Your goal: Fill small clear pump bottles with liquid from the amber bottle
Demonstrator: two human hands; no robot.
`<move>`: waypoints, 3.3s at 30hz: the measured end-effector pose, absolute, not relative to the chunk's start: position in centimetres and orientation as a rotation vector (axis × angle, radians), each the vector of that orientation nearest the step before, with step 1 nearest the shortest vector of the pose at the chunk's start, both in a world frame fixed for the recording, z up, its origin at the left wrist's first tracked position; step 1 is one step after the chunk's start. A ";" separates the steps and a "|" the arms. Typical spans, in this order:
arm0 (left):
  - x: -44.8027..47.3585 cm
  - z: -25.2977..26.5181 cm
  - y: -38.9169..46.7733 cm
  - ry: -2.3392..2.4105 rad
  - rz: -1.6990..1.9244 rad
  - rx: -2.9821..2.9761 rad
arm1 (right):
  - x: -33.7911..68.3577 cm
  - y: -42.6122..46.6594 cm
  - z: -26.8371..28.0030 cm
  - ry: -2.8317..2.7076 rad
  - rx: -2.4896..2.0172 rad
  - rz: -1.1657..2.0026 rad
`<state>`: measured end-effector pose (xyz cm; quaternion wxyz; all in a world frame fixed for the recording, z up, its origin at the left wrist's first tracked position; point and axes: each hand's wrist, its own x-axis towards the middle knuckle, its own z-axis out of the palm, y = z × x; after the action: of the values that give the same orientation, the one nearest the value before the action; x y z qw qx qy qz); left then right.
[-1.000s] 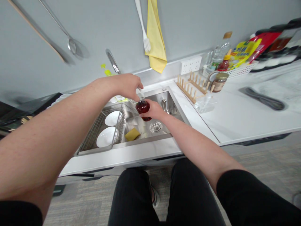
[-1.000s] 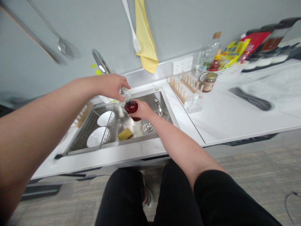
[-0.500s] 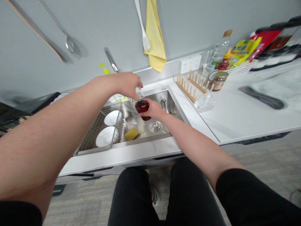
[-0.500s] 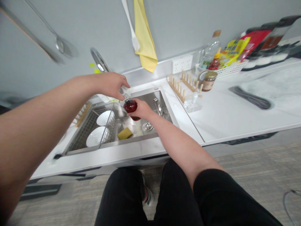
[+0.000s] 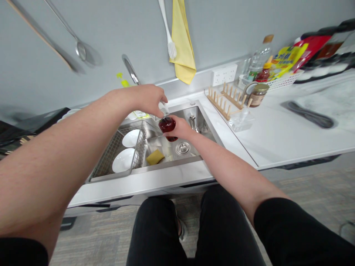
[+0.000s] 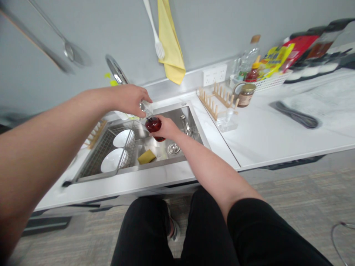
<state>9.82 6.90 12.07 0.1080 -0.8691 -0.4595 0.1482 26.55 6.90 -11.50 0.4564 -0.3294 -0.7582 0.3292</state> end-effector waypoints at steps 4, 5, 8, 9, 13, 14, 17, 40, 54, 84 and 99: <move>8.9 11.7 5.5 -1.353 0.357 -2.555 | 26.6 6.9 -11.5 -1.877 -0.802 0.803; 8.5 11.4 5.1 -1.365 0.315 -2.557 | 26.6 6.8 -11.4 -1.878 -0.804 0.799; 6.5 9.7 3.8 -1.398 0.033 -2.592 | 26.6 6.8 -11.3 -1.885 -0.828 0.791; 5.7 8.9 3.4 -1.403 -0.109 -2.609 | 26.6 6.7 -11.2 -1.887 -0.833 0.791; 2.8 4.8 2.1 -1.441 -0.683 -2.632 | 26.6 6.8 -11.3 -1.908 -0.821 0.804; 2.2 3.8 1.9 -1.455 -0.802 -2.628 | 26.6 6.8 -11.4 -1.916 -0.817 0.810; 1.3 1.0 1.6 -1.475 -1.072 -2.605 | 26.6 7.0 -11.8 -1.931 -0.822 0.836; -2.2 -13.3 3.5 -1.214 -3.074 -2.277 | 27.3 7.2 -12.0 -1.935 -0.781 0.857; -1.2 -14.5 -3.9 -1.525 -3.058 -1.930 | 32.9 -4.5 -4.7 -1.734 -0.809 0.933; -0.4 -14.1 -17.5 -1.759 -3.130 -1.802 | 38.2 -16.5 -11.6 -1.602 -1.007 0.821; -0.6 -14.9 -17.3 -1.723 -3.002 -1.931 | 25.6 -24.0 -10.6 -1.879 -0.881 0.617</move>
<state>-0.60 -17.31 -14.93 -0.3995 -0.4466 -0.3985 -0.6944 25.57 -23.98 -10.63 0.4691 -0.3593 -0.7664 0.2518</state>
